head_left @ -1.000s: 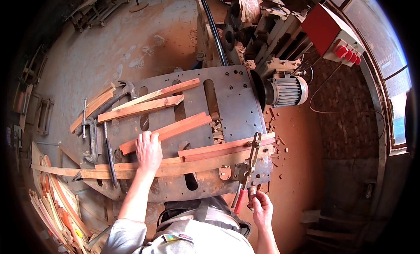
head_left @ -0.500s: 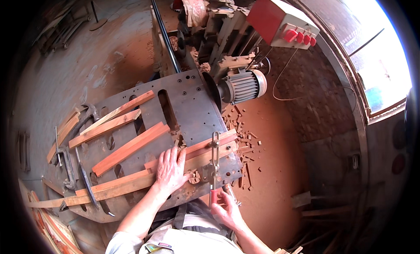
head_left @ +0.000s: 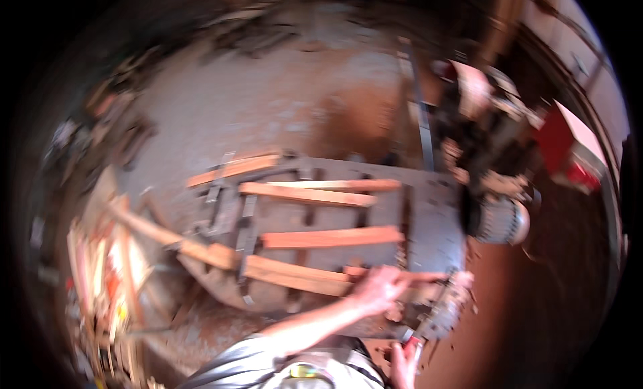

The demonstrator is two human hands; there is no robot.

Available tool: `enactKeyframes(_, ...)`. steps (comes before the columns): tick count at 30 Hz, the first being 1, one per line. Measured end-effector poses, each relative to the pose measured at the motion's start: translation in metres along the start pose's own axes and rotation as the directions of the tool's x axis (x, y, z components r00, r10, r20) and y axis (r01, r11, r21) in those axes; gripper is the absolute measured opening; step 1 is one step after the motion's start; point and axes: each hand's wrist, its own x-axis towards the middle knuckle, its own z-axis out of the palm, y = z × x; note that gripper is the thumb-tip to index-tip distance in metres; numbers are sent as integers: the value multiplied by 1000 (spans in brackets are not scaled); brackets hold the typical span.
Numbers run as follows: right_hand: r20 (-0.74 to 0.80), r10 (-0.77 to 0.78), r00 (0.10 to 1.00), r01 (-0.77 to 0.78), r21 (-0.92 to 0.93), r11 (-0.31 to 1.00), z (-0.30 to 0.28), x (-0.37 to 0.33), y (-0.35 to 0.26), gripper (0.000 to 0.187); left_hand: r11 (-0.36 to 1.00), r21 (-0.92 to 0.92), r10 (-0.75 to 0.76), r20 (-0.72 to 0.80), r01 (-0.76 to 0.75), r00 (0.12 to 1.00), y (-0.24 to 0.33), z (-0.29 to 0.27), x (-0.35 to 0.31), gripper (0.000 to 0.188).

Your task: The person organizes a stack of wooden planks on a workbench, then moves to a machine to process a long, curved wooden piece. They use a clamp to secure the wood and operate the machine to cut or shape it. Finally, the person measures the processed piece with a tape measure.

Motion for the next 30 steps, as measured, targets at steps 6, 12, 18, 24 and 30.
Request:
enactKeyframes(6,18,4,1000,-7,184,983,15,-15,-16,67,989,146,-12,-69,22,998,2,30,-13,64)
enactKeyframes(12,97,-100,990,121,-236,964,-3,-5,-16,37,994,61,-87,-45,89,995,6,47,-10,68)
enactKeyframes(18,150,-31,988,92,-420,903,3,-10,-37,34,969,213,-117,-41,123,992,-1,34,-17,76)
enactKeyframes(24,198,-246,949,310,-435,845,-24,24,4,34,965,229,-119,-41,125,992,-2,33,-18,77)
enactKeyframes(30,171,-197,965,252,-406,879,-23,19,6,36,977,167,-126,-34,130,991,-1,33,-27,83)
